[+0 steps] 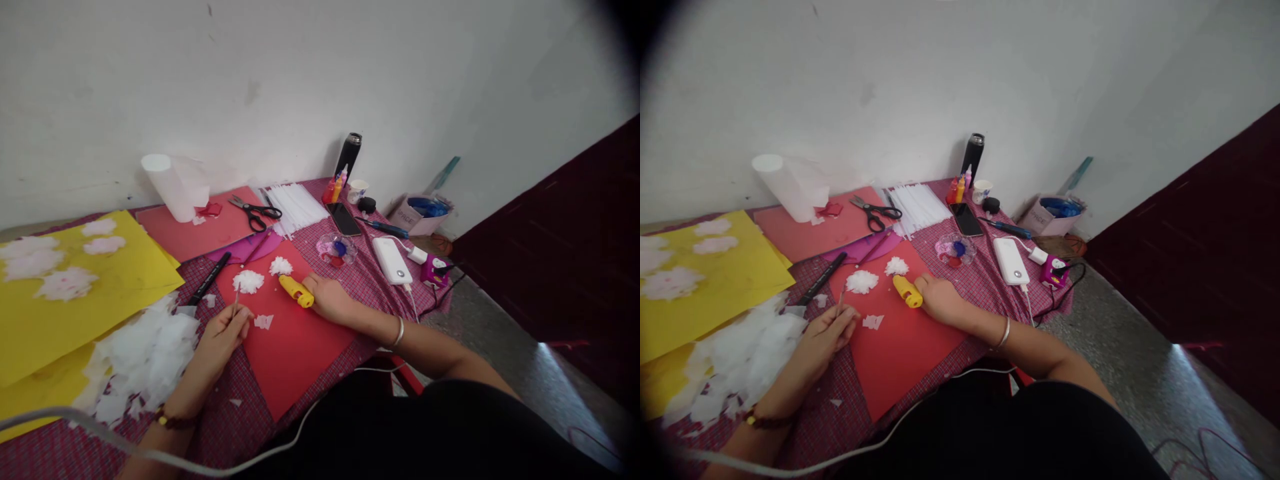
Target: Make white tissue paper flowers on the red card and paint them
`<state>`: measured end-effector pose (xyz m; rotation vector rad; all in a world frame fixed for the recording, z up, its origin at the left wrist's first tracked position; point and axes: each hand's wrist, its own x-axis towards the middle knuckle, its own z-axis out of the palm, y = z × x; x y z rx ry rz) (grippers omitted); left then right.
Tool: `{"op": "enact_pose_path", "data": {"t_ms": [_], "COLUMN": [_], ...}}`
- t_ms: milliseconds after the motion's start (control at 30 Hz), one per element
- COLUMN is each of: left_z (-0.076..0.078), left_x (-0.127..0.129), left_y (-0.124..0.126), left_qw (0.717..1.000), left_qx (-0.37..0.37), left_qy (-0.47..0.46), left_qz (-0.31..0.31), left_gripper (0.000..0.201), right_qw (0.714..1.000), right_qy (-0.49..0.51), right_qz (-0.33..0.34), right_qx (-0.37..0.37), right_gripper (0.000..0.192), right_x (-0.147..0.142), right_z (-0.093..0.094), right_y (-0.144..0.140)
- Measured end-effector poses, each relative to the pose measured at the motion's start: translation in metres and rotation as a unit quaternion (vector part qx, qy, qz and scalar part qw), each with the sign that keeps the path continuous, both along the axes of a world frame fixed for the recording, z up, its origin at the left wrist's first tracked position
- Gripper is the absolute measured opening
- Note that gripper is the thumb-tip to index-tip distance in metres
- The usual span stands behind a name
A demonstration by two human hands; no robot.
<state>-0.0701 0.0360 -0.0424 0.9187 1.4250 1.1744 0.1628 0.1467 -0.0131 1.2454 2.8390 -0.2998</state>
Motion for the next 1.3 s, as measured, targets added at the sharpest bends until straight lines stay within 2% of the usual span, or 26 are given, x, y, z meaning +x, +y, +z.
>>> {"op": "enact_pose_path", "data": {"t_ms": [233,1300], "left_z": [0.0022,0.0021], "left_x": [0.0004,-0.0005], "left_y": [-0.0011,-0.0009], "left_qw": [1.000,1.000], "left_qx": [0.008,-0.005], "left_qy": [0.012,0.011], "left_qz": [0.000,-0.002], "left_gripper": [0.033,0.035], "right_qw": [1.000,0.999], "right_qy": [-0.023,0.001], "right_qz": [-0.007,-0.024], "right_qx": [-0.003,-0.022], "right_gripper": [0.021,0.021], "right_x": [0.0007,0.0095], "right_z": [0.0010,0.0020], "right_y": [-0.0017,-0.0018]}}
